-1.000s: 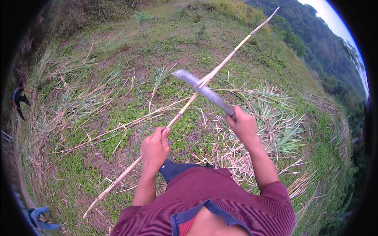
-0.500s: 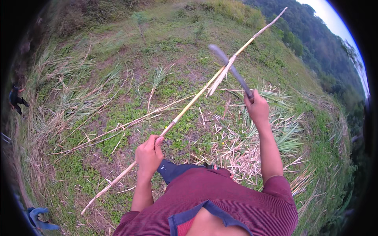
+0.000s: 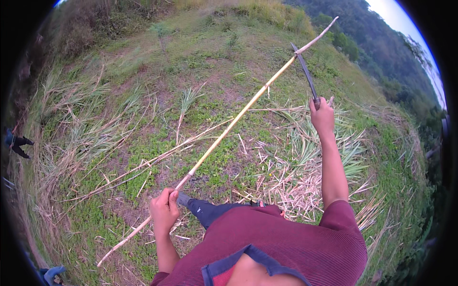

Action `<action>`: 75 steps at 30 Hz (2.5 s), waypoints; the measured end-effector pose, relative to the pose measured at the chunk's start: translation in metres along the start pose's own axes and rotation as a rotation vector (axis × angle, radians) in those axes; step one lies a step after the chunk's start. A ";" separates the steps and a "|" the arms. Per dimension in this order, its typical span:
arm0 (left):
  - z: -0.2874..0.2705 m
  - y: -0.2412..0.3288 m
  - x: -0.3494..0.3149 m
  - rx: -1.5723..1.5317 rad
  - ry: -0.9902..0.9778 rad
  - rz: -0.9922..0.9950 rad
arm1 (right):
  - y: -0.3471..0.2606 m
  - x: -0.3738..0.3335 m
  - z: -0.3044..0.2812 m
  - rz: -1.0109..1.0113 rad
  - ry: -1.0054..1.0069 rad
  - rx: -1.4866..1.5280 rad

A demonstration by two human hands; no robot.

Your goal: The person uses a machete to strip leaves and side shoots from long, thin stalks in an outdoor grassy area. They repeatedly hold a stalk with one hand and scrape along its length with the blade, then drop the cleaned stalk onto a growing pile on the ground.

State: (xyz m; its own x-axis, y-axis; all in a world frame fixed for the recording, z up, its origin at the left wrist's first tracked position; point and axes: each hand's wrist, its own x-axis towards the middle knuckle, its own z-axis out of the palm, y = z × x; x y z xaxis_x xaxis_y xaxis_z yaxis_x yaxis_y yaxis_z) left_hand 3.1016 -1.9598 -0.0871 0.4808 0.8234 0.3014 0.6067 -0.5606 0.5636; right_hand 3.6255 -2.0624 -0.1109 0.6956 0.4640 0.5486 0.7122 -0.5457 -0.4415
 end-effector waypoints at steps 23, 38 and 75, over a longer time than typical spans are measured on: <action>-0.072 -0.141 -0.080 0.016 -0.027 -0.185 | 0.007 0.026 0.051 0.747 -0.067 1.452; -0.026 -0.192 -0.156 -0.235 -0.318 -0.650 | -0.070 -0.085 0.140 1.021 -0.187 1.829; 0.067 0.061 0.043 -0.095 -0.249 -0.131 | -0.070 -0.128 0.011 -0.240 -0.160 0.177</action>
State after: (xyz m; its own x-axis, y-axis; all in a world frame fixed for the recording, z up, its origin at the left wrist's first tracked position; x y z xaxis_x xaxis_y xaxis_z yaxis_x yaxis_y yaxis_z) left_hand 3.2014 -1.9649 -0.0909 0.5498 0.8348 0.0299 0.6175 -0.4303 0.6584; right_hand 3.4876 -2.0765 -0.1579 0.5022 0.6757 0.5397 0.8530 -0.2844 -0.4377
